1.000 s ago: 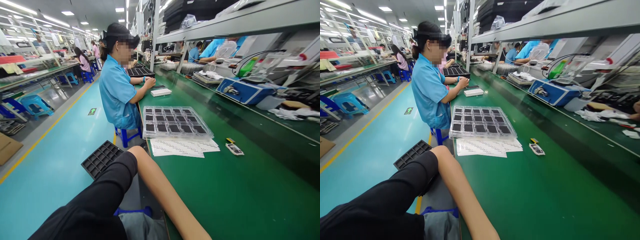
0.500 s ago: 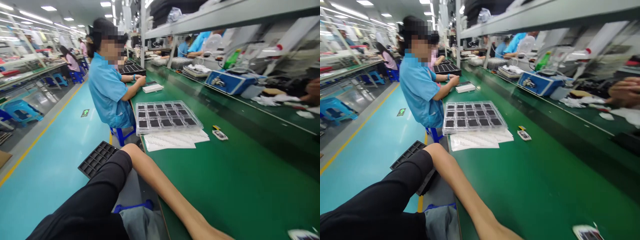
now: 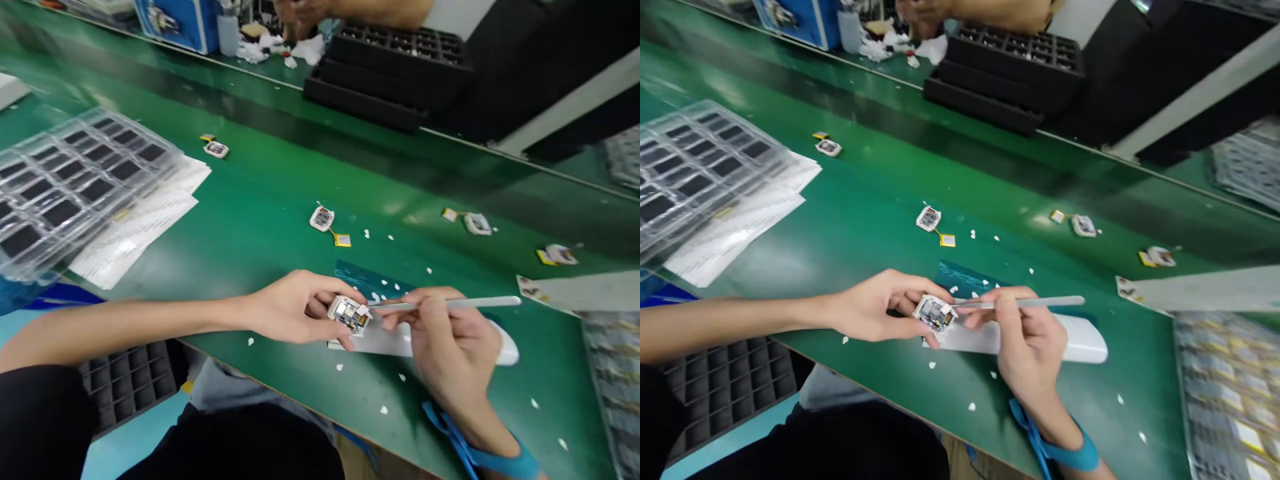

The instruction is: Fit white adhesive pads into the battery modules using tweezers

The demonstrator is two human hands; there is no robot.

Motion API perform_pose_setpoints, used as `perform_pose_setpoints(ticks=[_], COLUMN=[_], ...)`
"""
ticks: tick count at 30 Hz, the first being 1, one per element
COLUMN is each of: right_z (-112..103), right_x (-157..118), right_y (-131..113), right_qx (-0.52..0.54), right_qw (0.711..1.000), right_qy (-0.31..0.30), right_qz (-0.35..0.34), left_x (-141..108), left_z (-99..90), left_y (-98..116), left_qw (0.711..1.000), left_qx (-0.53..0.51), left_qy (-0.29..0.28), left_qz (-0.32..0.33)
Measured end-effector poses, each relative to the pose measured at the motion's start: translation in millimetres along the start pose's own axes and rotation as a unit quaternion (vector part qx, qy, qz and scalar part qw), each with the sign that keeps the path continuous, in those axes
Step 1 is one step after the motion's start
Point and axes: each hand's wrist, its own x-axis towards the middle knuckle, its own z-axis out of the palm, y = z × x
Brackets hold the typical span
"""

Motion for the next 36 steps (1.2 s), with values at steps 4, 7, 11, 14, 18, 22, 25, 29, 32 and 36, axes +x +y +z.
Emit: perform_pose_setpoints(ticks=[4,7,11,14,18,22,25,29,32,36], right_z=[9.1,8.5,8.5,10.1,11.9,12.6,12.3,12.2,13.8,16.6], right_x=[0.1,-1.2,-4.5,-5.7,-4.4,-3.0,-2.6,-2.6,-3.0,-3.0], right_y=[-10.5,-14.6,-15.3,-16.4,-16.6,-16.0,-17.3,-19.5,-19.9,-20.2], right_qx=[-0.006,0.011,0.006,-0.026,-0.001,0.039,0.048,0.026,0.035,0.053], right_qw=[1.000,1.000,0.999,0.998,0.997,0.996,0.995,0.997,0.997,0.996], right_qy=[-0.019,-0.010,-0.018,-0.028,-0.051,-0.074,-0.082,-0.076,-0.063,-0.065], right_qz=[0.003,-0.017,-0.042,-0.056,-0.065,-0.042,-0.019,-0.008,-0.001,0.011], left_x=[-1.1,-1.0,-2.1,-3.4,-4.2,-4.7,-4.8,-4.2,-4.1,-4.6], left_z=[5.3,6.4,5.9,7.0,8.7,8.4,8.0,8.8,10.0,10.2], left_y=[-3.4,-3.5,-1.8,-2.7,-5.0,-4.5,-3.3,-2.5,-2.4,-2.9], left_qw=[1.000,1.000,1.000,1.000,1.000,1.000,0.999,0.999,0.999,0.999], left_qx=[-0.010,-0.002,0.011,0.016,0.023,0.028,0.033,0.032,0.032,0.032], left_qy=[0.005,0.008,0.007,0.000,-0.005,-0.008,-0.011,-0.011,-0.008,-0.006], left_qz=[-0.008,-0.006,0.007,0.017,0.017,0.011,0.006,0.004,-0.002,-0.006])
